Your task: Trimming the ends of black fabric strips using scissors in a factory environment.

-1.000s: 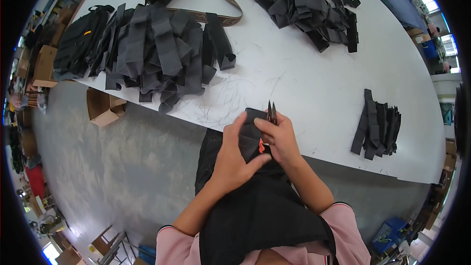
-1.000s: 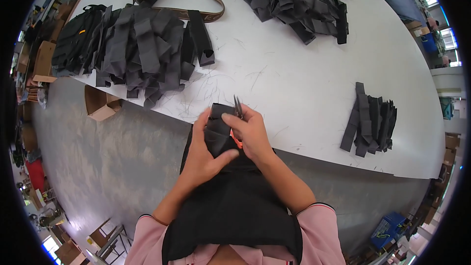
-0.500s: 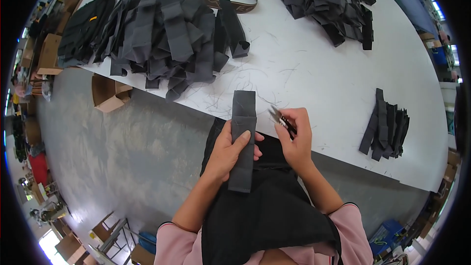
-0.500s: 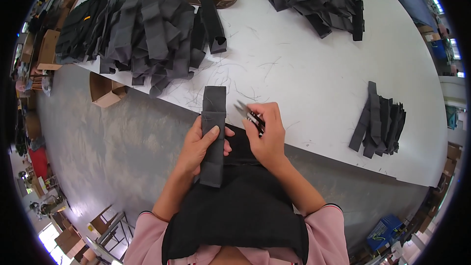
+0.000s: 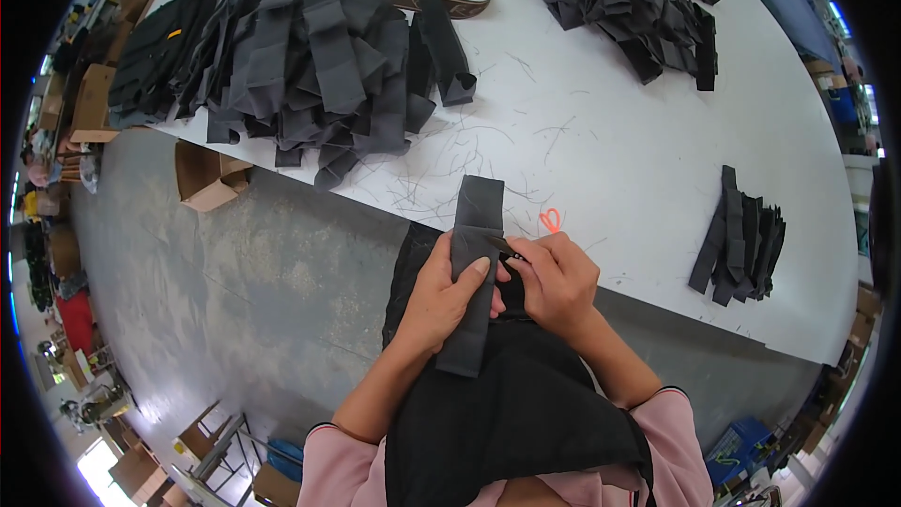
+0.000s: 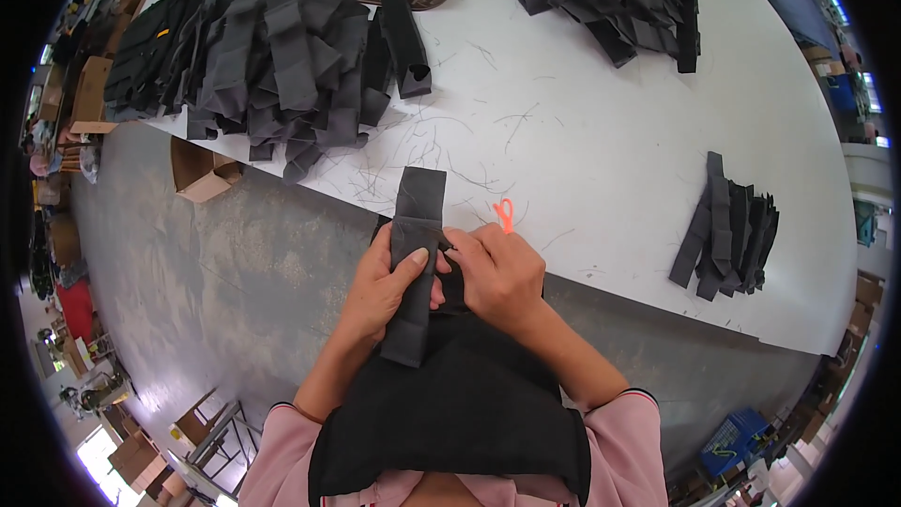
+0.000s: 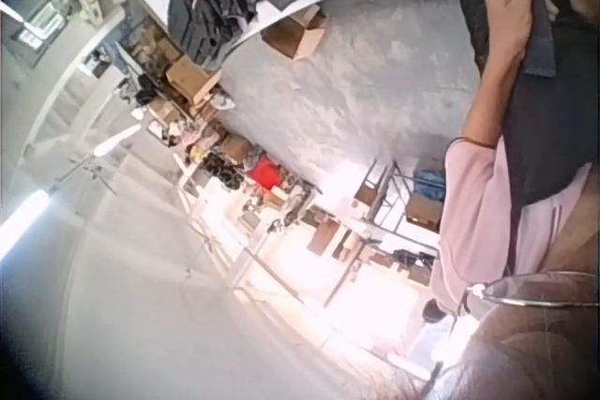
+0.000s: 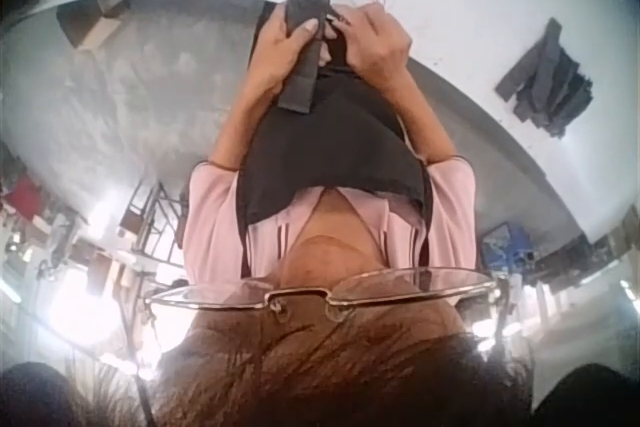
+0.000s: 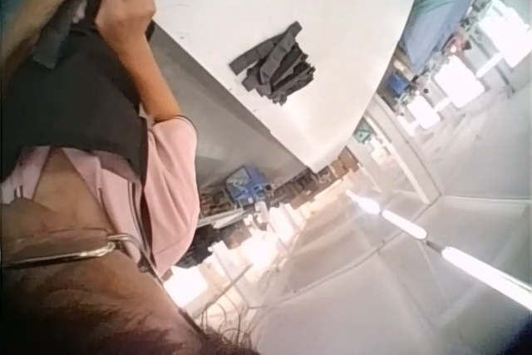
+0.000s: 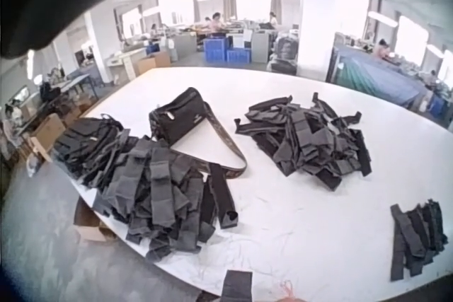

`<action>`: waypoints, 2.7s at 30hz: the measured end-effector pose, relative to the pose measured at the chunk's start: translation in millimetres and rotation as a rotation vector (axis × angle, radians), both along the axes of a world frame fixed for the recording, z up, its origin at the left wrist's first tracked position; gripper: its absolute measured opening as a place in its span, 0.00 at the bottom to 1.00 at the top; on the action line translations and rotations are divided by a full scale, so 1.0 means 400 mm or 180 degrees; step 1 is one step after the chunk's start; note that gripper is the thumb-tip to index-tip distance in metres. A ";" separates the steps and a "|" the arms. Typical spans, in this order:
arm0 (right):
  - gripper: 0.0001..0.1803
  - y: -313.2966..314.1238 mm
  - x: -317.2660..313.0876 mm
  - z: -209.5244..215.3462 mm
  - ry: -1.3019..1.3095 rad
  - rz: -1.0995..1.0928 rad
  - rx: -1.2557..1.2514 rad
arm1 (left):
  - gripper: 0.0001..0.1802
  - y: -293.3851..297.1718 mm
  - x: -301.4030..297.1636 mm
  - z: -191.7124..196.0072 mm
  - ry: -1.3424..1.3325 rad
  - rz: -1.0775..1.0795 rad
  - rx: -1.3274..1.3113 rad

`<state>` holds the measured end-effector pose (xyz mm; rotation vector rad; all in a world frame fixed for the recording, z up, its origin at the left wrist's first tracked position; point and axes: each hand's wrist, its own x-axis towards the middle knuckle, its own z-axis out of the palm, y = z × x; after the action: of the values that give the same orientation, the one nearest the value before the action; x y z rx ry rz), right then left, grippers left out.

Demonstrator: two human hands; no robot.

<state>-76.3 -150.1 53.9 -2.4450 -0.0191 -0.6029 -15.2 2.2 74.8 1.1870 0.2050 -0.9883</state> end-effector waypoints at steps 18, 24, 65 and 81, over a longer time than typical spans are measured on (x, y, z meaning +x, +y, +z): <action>0.19 -0.008 0.024 0.018 0.0187 0.0463 0.0372 | 0.22 0.006 -0.007 -0.005 -0.0263 -0.0310 0.0071; 0.20 -0.010 0.022 0.022 0.0267 0.0470 0.0457 | 0.22 0.009 -0.007 -0.008 -0.0296 -0.0341 0.0021; 0.13 0.043 -0.003 -0.022 0.1257 -0.0382 0.3196 | 0.15 0.029 -0.026 -0.051 -0.0208 -0.0316 -0.0241; 0.19 -0.090 0.019 0.074 0.0161 0.1151 -0.0326 | 0.14 0.027 -0.015 -0.017 -0.0222 -0.1018 -0.0023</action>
<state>-68.7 -186.2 83.4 -2.4683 -0.4711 -0.3860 -21.3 13.1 67.8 1.2694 -0.0462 -1.2215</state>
